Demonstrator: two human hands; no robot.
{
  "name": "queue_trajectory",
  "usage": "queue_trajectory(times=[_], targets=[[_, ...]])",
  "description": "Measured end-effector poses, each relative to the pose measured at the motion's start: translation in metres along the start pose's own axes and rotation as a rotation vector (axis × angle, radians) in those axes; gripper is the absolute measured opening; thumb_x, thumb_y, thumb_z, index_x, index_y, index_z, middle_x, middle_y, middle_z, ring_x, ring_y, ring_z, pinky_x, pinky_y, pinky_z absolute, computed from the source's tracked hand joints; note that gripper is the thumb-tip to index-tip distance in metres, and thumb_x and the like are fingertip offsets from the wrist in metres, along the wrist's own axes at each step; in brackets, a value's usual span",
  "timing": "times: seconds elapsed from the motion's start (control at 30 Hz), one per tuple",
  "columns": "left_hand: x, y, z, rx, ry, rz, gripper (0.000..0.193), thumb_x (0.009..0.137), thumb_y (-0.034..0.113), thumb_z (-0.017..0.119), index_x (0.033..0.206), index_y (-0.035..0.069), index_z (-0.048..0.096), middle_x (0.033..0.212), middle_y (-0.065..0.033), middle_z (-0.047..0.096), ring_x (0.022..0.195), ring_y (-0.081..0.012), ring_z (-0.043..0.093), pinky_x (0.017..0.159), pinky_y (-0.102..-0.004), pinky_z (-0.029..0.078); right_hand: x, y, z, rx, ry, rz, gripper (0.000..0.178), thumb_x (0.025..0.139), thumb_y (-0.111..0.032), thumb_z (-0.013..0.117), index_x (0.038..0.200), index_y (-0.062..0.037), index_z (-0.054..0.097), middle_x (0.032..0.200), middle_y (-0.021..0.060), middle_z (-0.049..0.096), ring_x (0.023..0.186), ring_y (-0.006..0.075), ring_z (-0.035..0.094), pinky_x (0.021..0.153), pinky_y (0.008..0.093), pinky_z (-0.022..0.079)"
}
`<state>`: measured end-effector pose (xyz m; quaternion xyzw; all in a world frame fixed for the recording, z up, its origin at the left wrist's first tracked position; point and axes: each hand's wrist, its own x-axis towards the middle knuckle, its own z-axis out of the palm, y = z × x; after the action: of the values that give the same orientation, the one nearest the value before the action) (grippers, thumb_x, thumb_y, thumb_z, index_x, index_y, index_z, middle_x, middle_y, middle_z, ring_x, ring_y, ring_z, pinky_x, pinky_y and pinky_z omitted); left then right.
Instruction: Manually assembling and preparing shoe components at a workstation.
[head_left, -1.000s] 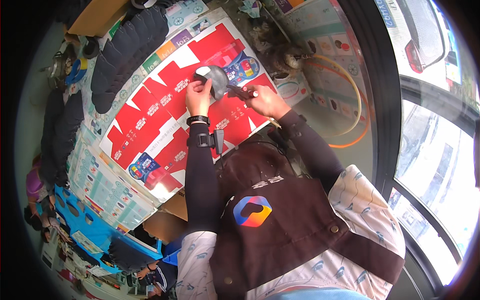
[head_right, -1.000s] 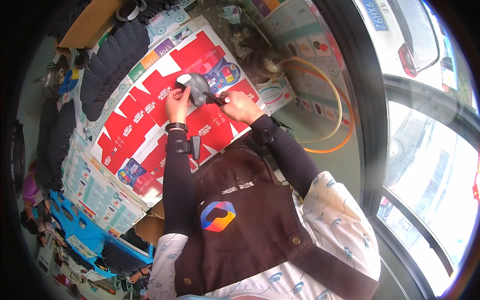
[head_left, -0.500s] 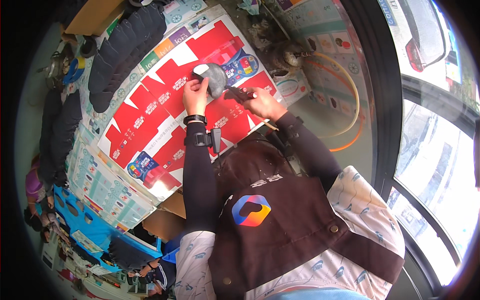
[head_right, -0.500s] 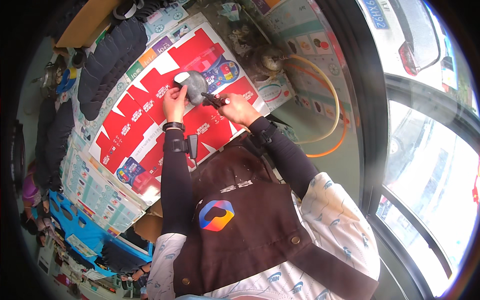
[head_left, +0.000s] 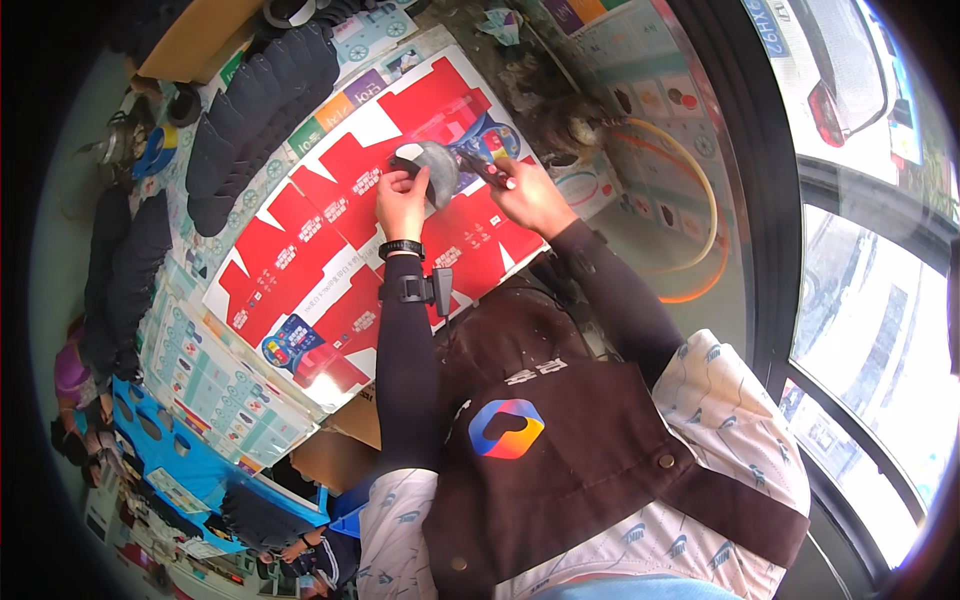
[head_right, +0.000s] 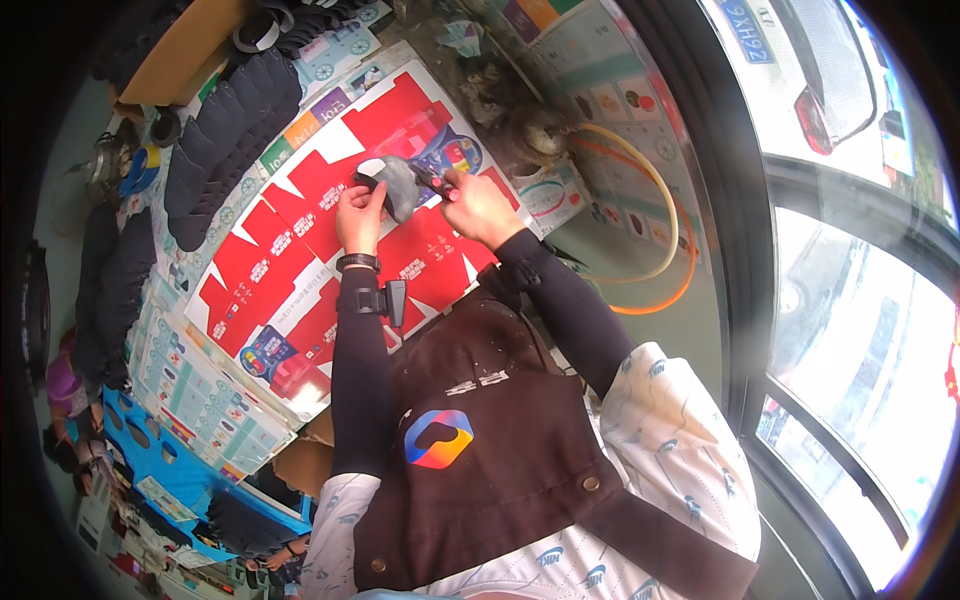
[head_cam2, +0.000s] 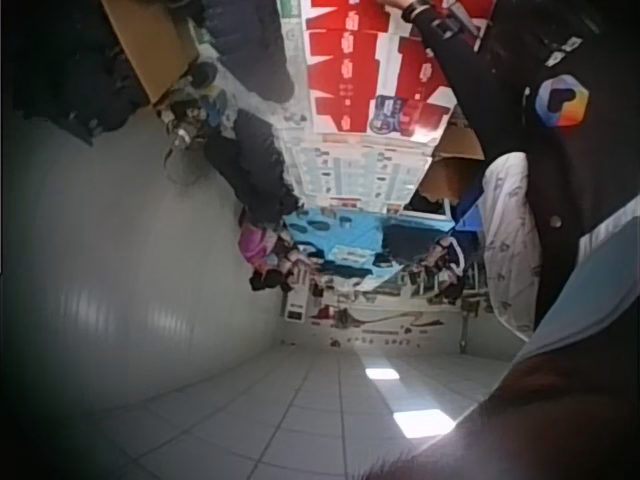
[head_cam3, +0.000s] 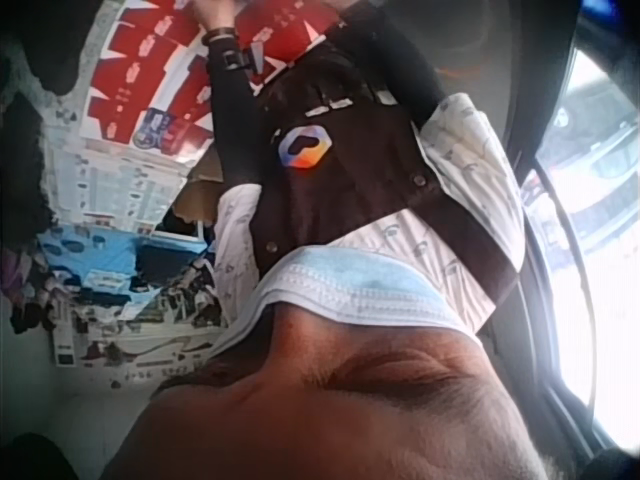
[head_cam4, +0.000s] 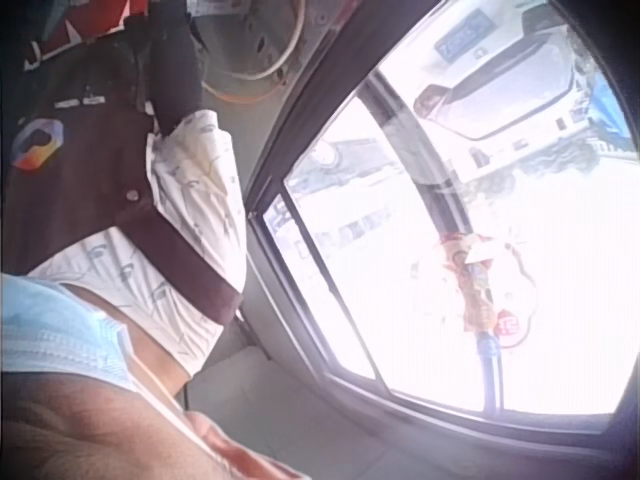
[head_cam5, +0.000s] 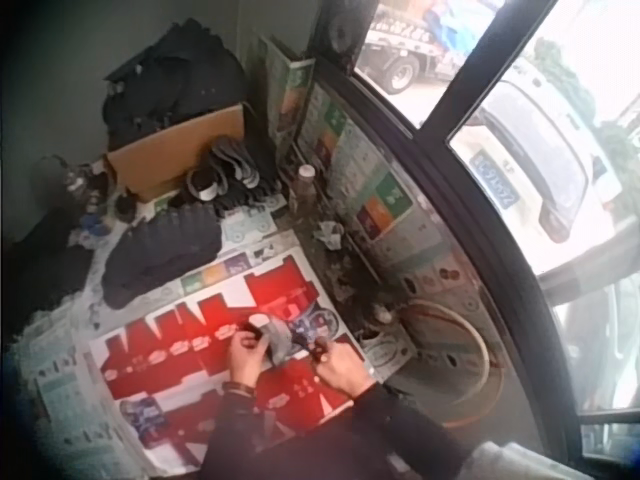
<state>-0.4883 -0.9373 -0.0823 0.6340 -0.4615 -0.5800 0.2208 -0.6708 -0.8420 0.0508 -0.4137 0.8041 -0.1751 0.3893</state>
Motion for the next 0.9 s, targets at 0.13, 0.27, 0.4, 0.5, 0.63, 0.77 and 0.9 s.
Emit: queue_trajectory(times=[0.13, 0.27, 0.4, 0.5, 0.63, 0.77, 0.9], targets=[[0.006, -0.017, -0.005, 0.067, 0.031, 0.052, 0.047, 0.085, 0.031, 0.085, 0.109, -0.004, 0.064, 0.086, -0.0097, 0.073, 0.069, -0.0165, 0.069, 0.061, -0.0312, 0.056, -0.012, 0.005, 0.006, -0.014, -0.122, 0.032, 0.034, 0.087, -0.020, 0.058, 0.114, -0.0036, 0.069, 0.094, 0.0282, 0.070, 0.094, 0.0475, 0.066, 0.084, 0.0548, 0.052], [0.019, -0.050, -0.031, -0.067, 0.109, -0.029, 0.039, 0.093, 0.024, 0.076, 0.117, -0.005, 0.067, 0.099, -0.0143, 0.076, 0.076, -0.0178, 0.072, 0.063, -0.0313, 0.058, -0.008, -0.021, 0.004, 0.227, -0.319, 0.095, 0.037, 0.084, -0.019, 0.061, 0.115, -0.0009, 0.069, 0.089, 0.0281, 0.070, 0.089, 0.0447, 0.069, 0.080, 0.0507, 0.054], [0.019, -0.043, -0.032, -0.018, 0.045, -0.023, 0.037, 0.094, 0.023, 0.075, 0.116, -0.006, 0.068, 0.098, -0.0142, 0.076, 0.080, -0.0174, 0.072, 0.069, -0.0300, 0.057, 0.013, -0.015, 0.016, 0.286, -0.157, -0.075, 0.040, 0.082, -0.018, 0.062, 0.117, 0.0008, 0.068, 0.085, 0.0281, 0.070, 0.082, 0.0423, 0.070, 0.077, 0.0475, 0.055], [0.017, -0.037, -0.035, 0.002, 0.039, -0.012, 0.035, 0.095, 0.023, 0.074, 0.113, -0.006, 0.069, 0.097, -0.0133, 0.076, 0.081, -0.0168, 0.072, 0.073, -0.0298, 0.056, 0.025, -0.018, 0.023, 0.239, -0.171, 0.018, 0.032, 0.085, -0.015, 0.064, 0.112, 0.0010, 0.066, 0.075, 0.0125, 0.069, 0.068, 0.0228, 0.068, 0.065, 0.0376, 0.053], [0.012, -0.029, -0.038, -0.050, 0.012, -0.049, 0.029, 0.101, 0.022, 0.066, 0.113, -0.004, 0.068, 0.097, -0.0104, 0.075, 0.079, -0.0150, 0.068, 0.070, -0.0292, 0.053, 0.037, -0.013, 0.028, 0.233, -0.132, 0.030, 0.040, 0.083, -0.021, 0.058, 0.113, 0.0013, 0.069, 0.101, 0.0314, 0.069, 0.102, 0.0483, 0.065, 0.091, 0.0499, 0.052], [0.015, -0.034, -0.049, -0.073, 0.029, -0.077, 0.028, 0.104, 0.022, 0.060, 0.116, -0.003, 0.066, 0.099, -0.0097, 0.075, 0.079, -0.0149, 0.067, 0.069, -0.0286, 0.051, 0.044, -0.013, 0.026, 0.224, -0.228, -0.030, 0.035, 0.082, -0.021, 0.063, 0.109, 0.0000, 0.069, 0.088, 0.0224, 0.069, 0.085, 0.0351, 0.066, 0.078, 0.0427, 0.052], [0.015, -0.038, -0.053, -0.102, 0.048, -0.075, 0.026, 0.103, 0.020, 0.060, 0.116, -0.002, 0.065, 0.100, -0.0096, 0.074, 0.079, -0.0141, 0.066, 0.069, -0.0277, 0.051, 0.050, -0.017, 0.023, 0.254, -0.207, 0.012, 0.038, 0.079, -0.021, 0.062, 0.110, -0.0022, 0.072, 0.104, 0.0280, 0.071, 0.104, 0.0456, 0.067, 0.092, 0.0471, 0.052]])
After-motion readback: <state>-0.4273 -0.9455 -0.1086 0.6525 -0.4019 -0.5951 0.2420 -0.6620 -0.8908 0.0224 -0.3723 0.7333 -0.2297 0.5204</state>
